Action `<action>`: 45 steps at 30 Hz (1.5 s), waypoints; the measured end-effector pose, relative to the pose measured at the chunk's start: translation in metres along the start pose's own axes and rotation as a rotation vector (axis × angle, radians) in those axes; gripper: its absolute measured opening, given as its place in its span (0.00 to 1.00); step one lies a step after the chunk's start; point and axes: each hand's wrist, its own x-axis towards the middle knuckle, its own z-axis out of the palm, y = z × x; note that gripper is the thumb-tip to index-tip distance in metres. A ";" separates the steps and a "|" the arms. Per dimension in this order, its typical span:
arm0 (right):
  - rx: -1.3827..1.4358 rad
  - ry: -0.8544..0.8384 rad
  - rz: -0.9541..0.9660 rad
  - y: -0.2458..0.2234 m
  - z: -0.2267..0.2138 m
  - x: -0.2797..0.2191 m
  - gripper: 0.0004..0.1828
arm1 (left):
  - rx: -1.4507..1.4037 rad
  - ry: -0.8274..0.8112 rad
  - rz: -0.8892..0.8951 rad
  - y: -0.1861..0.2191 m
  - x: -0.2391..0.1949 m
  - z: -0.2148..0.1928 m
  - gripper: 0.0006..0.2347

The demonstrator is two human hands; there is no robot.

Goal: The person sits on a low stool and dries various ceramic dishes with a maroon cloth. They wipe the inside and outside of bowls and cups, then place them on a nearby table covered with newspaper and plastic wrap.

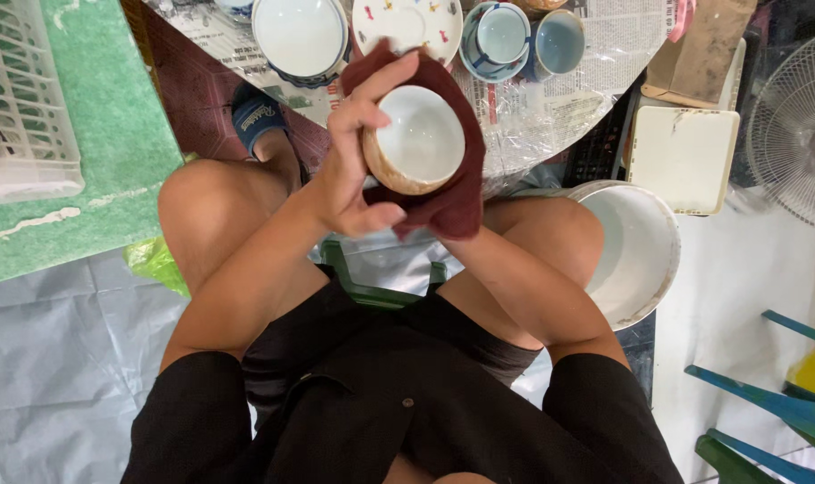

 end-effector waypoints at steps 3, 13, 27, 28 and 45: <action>-0.021 -0.068 0.004 0.011 -0.016 0.007 0.47 | 0.158 -0.059 0.007 0.009 0.005 -0.008 0.29; 0.145 -0.102 0.225 0.035 -0.013 -0.018 0.38 | 0.500 -0.035 0.014 0.039 0.020 -0.006 0.33; -0.215 -0.022 0.135 0.070 -0.023 0.014 0.34 | -0.351 0.172 -0.672 -0.009 -0.024 0.049 0.30; -0.219 -0.042 0.143 0.062 -0.018 0.009 0.34 | -0.459 0.160 -0.688 -0.011 -0.025 0.049 0.30; 0.182 -0.049 0.034 -0.051 0.025 0.055 0.42 | 1.017 -0.332 0.043 0.039 0.054 -0.031 0.38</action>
